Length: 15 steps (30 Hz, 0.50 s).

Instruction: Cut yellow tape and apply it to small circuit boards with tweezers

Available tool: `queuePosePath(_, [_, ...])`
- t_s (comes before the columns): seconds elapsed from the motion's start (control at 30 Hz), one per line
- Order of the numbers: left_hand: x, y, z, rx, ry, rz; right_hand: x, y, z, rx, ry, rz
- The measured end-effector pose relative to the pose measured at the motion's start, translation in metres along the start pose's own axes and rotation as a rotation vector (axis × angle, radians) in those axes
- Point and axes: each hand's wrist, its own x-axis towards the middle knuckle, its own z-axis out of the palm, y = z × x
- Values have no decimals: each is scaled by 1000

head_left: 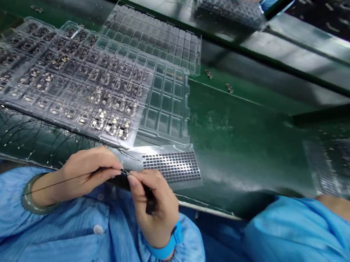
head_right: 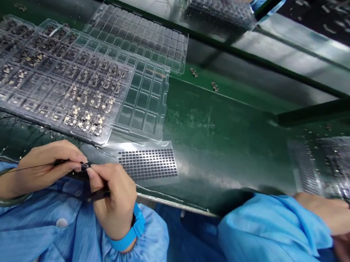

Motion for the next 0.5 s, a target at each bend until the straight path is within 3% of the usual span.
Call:
queuePosePath(0.07, [1,-2,-7,19,-146,15,-5,2,-2,-52,-25,-103])
queuePosePath(0.13, [0,-4,-12,-7,-218,81,-10,3,-5,-154,-63,-217])
queuePosePath(0.23, [0,-5,-12,-75,-175,196,-15,-2,-15,-313,-120,-344])
queuePosePath(0.37, [0,-3,-8,-120,-76,229,-10,-10,-25,-379,-205,-391])
queuePosePath(0.5, [1,-4,-9,-100,-51,289,-6,-6,-23,-389,-191,-451])
